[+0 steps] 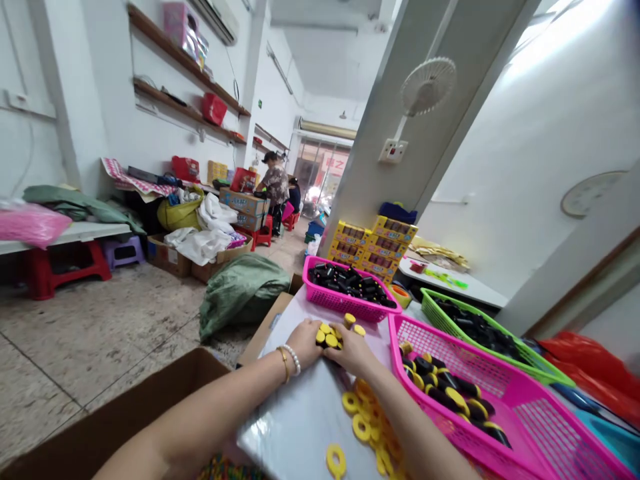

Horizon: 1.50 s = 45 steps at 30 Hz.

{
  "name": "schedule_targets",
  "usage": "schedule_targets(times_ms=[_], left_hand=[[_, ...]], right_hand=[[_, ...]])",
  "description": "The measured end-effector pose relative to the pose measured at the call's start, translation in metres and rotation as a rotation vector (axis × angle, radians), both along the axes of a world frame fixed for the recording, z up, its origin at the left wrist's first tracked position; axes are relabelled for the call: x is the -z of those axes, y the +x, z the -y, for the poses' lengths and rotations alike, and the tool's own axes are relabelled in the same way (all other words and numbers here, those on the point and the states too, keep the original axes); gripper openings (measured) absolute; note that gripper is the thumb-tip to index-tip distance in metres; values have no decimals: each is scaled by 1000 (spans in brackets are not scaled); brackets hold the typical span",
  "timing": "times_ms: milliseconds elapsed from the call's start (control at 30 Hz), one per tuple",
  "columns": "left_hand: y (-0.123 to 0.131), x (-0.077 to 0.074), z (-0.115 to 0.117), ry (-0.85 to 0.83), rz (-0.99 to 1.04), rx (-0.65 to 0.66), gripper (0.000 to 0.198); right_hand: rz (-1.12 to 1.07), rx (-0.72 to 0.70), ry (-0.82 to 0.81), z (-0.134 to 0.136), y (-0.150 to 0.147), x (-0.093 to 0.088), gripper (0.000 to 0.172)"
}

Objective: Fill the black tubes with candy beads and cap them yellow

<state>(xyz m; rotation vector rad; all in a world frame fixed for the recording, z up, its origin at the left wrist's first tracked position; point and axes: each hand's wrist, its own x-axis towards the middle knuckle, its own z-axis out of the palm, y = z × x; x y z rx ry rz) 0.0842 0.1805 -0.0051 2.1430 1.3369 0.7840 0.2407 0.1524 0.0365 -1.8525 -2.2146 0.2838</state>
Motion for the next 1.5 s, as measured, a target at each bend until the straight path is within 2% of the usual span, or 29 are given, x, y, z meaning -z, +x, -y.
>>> schedule_targets(times_ms=[100,200,333,433,533,667,800,933,1033,1100,1167,1233,1300,1367,1500], left_hand=[[2,-1,-9,-2,20,-17,51],[0,0,-9,-20,46,-14,59],[-13,4,0,-84,94,-16,86],[-29,8,17,-153,123,34,98],[-40,12,40,-169,147,118,84],[-42,14,66,-77,164,154,68],[-41,15,73,4,140,167,56],[-44,19,70,40,152,182,47],[-47,22,69,59,149,203,43],[-49,23,70,65,142,210,40],[-50,23,71,75,133,210,38],[-50,23,73,95,120,211,37],[-50,25,74,116,98,218,37],[-49,26,74,121,68,222,37],[-49,23,75,107,29,232,36]], right_hand=[[47,2,30,-12,-1,-1,57],[107,28,33,-12,-2,-1,64],[164,114,41,11,1,-4,78],[190,144,51,30,9,-18,68],[216,166,46,25,24,-41,47],[250,205,16,-15,42,-59,47],[274,155,-75,-46,41,-48,41],[247,125,-137,-54,35,-29,35],[204,133,-157,-58,38,-31,32],[177,151,-127,-63,49,-46,31],[155,196,-63,-70,70,-68,31],[140,278,-2,-79,99,-91,33],[138,386,23,-87,132,-104,35],[148,487,1,-94,161,-105,35],[201,602,-63,-109,198,-81,30]])
